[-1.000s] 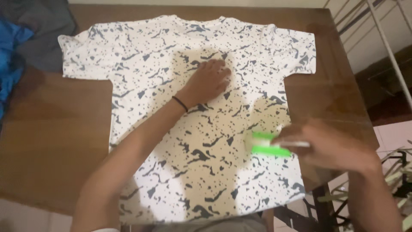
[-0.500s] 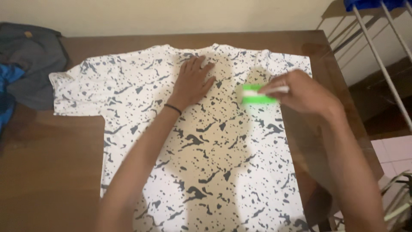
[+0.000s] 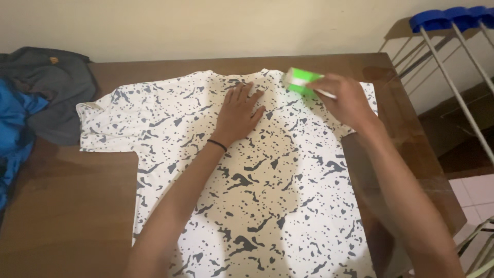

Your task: The person lays a patterned t-shirt flat on a wooden table and uses a green lint roller to remove lint from the entire surface. The person repeatedly rolls the tool over the shirt's front, sleeves, and collar area.

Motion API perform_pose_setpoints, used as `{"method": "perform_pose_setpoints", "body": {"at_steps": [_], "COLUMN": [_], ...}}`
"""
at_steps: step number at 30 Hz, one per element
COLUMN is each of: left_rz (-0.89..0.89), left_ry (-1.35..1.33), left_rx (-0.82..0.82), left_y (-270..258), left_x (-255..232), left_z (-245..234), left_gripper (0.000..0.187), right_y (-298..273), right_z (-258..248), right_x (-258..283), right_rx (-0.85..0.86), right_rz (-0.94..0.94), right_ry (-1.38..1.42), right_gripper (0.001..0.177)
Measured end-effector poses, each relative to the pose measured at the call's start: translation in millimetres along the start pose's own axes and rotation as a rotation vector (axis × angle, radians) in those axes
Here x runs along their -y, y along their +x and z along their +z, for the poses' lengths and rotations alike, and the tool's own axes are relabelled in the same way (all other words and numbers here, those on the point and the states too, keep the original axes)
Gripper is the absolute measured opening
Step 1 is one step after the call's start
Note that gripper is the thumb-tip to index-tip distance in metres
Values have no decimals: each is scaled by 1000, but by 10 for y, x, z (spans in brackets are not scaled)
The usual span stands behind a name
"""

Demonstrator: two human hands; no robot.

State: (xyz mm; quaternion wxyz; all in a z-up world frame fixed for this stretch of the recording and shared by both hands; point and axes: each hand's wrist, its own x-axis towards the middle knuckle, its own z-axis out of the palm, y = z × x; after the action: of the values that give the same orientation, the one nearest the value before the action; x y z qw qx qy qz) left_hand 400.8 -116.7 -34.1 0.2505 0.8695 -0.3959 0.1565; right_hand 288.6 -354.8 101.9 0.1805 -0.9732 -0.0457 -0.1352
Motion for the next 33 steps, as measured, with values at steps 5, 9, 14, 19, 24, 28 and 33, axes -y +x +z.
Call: {"method": "perform_pose_setpoints", "body": {"at_steps": [5, 9, 14, 19, 24, 28, 33], "left_rz": [-20, -111, -229, -222, -185, -91, -267], "left_ry": [-27, -240, -459, -453, -382, -225, -5], "left_rx": [-22, -69, -159, -143, -115, -143, 8], "left_y": [-24, 25, 40, 31, 28, 36, 161], "left_x": [3, 63, 84, 37, 52, 65, 178], "left_z": [14, 14, -34, -105, -52, 30, -149], "left_gripper": [44, 43, 43, 44, 47, 49, 51], "right_y": [-565, -689, -297, 409, 670, 470, -54], "right_z": [-321, -233, -89, 111, 341, 321, 22], "right_x": [568, 833, 764, 470, 269, 298, 586], "right_rx": [414, 488, 502, 352, 134, 238, 449], "right_rz": [12, -279, 57, 219, 35, 94, 131], "right_ry": [193, 214, 77, 128, 69, 108, 60], "right_gripper": [29, 29, 30, 25, 29, 32, 38]}}
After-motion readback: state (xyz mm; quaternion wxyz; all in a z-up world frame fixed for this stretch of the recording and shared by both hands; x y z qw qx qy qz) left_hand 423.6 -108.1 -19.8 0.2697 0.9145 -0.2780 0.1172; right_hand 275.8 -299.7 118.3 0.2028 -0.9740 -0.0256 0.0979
